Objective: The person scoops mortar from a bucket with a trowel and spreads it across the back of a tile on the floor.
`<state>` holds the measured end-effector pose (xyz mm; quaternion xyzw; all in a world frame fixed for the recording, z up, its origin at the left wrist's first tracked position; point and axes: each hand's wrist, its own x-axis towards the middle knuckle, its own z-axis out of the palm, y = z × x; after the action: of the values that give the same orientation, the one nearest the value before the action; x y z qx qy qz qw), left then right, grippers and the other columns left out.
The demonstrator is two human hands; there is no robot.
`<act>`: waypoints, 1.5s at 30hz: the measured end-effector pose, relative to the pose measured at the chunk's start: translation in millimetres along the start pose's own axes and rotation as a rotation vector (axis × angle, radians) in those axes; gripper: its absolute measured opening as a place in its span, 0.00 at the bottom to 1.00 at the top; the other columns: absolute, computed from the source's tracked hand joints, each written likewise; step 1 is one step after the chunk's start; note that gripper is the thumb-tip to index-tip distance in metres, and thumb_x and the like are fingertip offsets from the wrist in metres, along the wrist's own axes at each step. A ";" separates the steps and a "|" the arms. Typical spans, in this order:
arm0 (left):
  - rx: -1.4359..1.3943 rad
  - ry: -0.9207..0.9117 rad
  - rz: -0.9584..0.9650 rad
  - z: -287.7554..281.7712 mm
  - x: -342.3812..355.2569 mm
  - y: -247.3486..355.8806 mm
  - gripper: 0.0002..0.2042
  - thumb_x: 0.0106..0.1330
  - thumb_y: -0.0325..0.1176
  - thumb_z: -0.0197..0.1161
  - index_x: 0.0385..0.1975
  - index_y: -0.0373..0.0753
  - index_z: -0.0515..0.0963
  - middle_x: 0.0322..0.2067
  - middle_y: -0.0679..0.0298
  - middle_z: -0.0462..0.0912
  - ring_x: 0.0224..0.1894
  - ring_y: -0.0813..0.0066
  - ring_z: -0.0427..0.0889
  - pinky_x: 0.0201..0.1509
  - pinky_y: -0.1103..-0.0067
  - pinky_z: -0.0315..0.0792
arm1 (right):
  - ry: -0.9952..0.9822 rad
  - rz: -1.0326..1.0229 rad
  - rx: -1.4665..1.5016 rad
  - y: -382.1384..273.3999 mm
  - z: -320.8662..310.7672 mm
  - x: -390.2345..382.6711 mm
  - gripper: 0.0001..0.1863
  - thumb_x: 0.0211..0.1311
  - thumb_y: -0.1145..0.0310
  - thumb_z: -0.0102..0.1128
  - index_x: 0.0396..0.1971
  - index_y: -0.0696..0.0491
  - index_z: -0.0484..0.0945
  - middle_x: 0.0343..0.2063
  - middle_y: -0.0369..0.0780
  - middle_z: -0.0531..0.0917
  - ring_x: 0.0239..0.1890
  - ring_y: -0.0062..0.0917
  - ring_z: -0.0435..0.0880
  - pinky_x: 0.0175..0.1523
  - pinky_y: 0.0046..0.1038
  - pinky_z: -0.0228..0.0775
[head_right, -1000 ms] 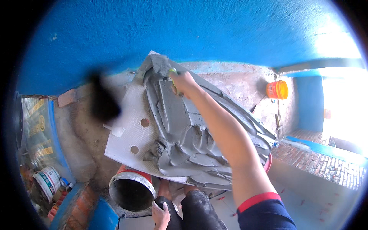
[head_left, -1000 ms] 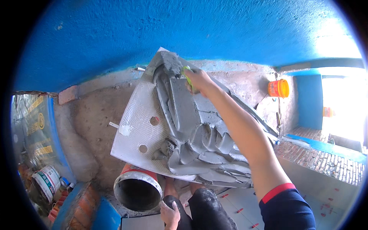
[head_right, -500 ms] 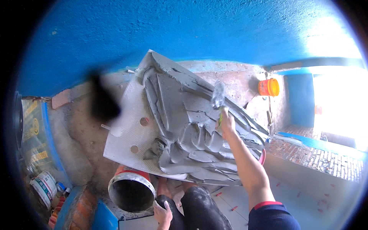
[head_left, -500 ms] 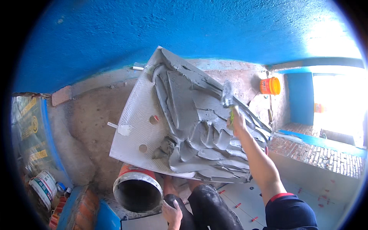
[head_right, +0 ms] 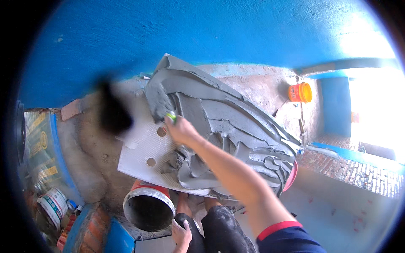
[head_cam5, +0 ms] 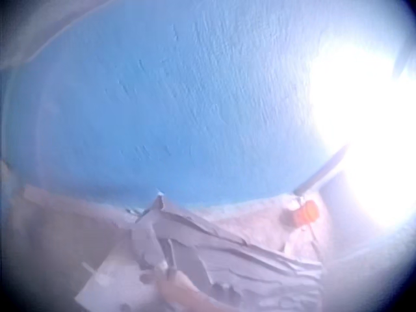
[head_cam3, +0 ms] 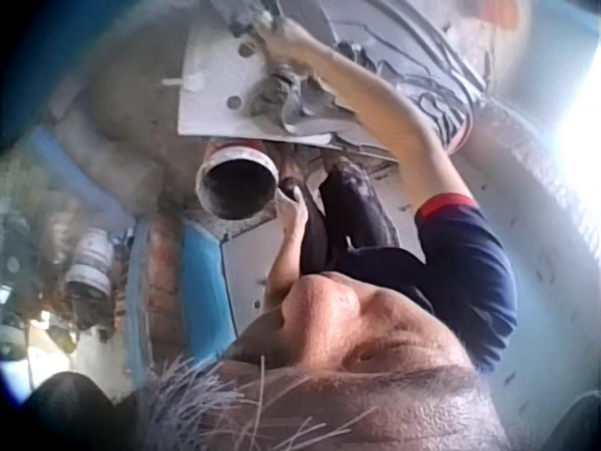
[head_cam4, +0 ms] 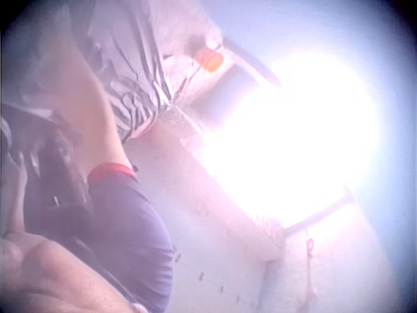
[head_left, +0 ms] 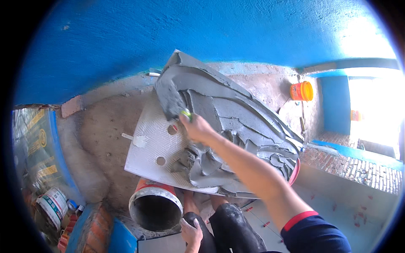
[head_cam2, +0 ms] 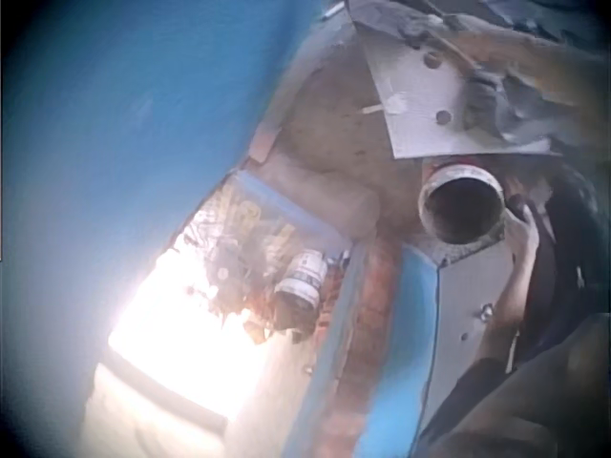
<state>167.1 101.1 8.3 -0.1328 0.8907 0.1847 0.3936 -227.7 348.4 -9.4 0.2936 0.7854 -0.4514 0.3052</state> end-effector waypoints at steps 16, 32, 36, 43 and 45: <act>-0.053 0.045 -0.031 6.9 -7.5 1.8 0.33 0.65 0.49 0.57 0.59 0.26 0.63 0.45 0.43 0.77 0.47 0.46 0.78 0.52 0.59 0.71 | 0.011 0.197 -0.084 -12.8 -65.8 19.8 0.35 0.66 0.37 0.43 0.35 0.59 0.78 0.27 0.46 0.84 0.26 0.31 0.83 0.34 0.37 0.75; -0.115 0.027 -0.102 -7.2 -0.1 -0.5 0.32 0.66 0.49 0.56 0.59 0.26 0.64 0.52 0.41 0.75 0.51 0.44 0.77 0.56 0.59 0.70 | 0.420 -0.184 -0.676 -76.8 -60.4 9.1 0.31 0.67 0.45 0.45 0.45 0.62 0.73 0.36 0.58 0.83 0.43 0.52 0.82 0.51 0.46 0.72; -0.154 -0.020 -0.147 -16.4 -0.3 2.1 0.33 0.66 0.49 0.56 0.59 0.24 0.63 0.52 0.40 0.75 0.54 0.44 0.76 0.59 0.60 0.69 | 0.363 -0.233 -0.897 -75.9 -55.0 -6.6 0.24 0.68 0.50 0.47 0.47 0.57 0.71 0.35 0.53 0.84 0.42 0.50 0.83 0.49 0.48 0.72; -0.174 -0.006 -0.127 -10.3 -0.2 -2.2 0.33 0.67 0.49 0.56 0.60 0.25 0.62 0.53 0.40 0.74 0.55 0.44 0.74 0.60 0.60 0.68 | 0.457 -0.304 -1.025 -76.8 -65.2 32.9 0.21 0.68 0.52 0.49 0.47 0.55 0.70 0.35 0.52 0.85 0.42 0.48 0.84 0.47 0.48 0.73; -0.176 -0.008 -0.130 -12.9 -0.6 -0.2 0.33 0.67 0.50 0.55 0.61 0.25 0.61 0.54 0.39 0.73 0.56 0.44 0.74 0.60 0.60 0.68 | 0.498 -0.261 -0.947 -67.6 -67.5 37.0 0.22 0.67 0.51 0.49 0.48 0.54 0.70 0.35 0.53 0.84 0.42 0.49 0.84 0.48 0.49 0.72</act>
<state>159.1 95.3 16.8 -0.2235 0.8590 0.2370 0.3951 -315.7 386.8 26.3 0.1224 0.9810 0.0004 0.1507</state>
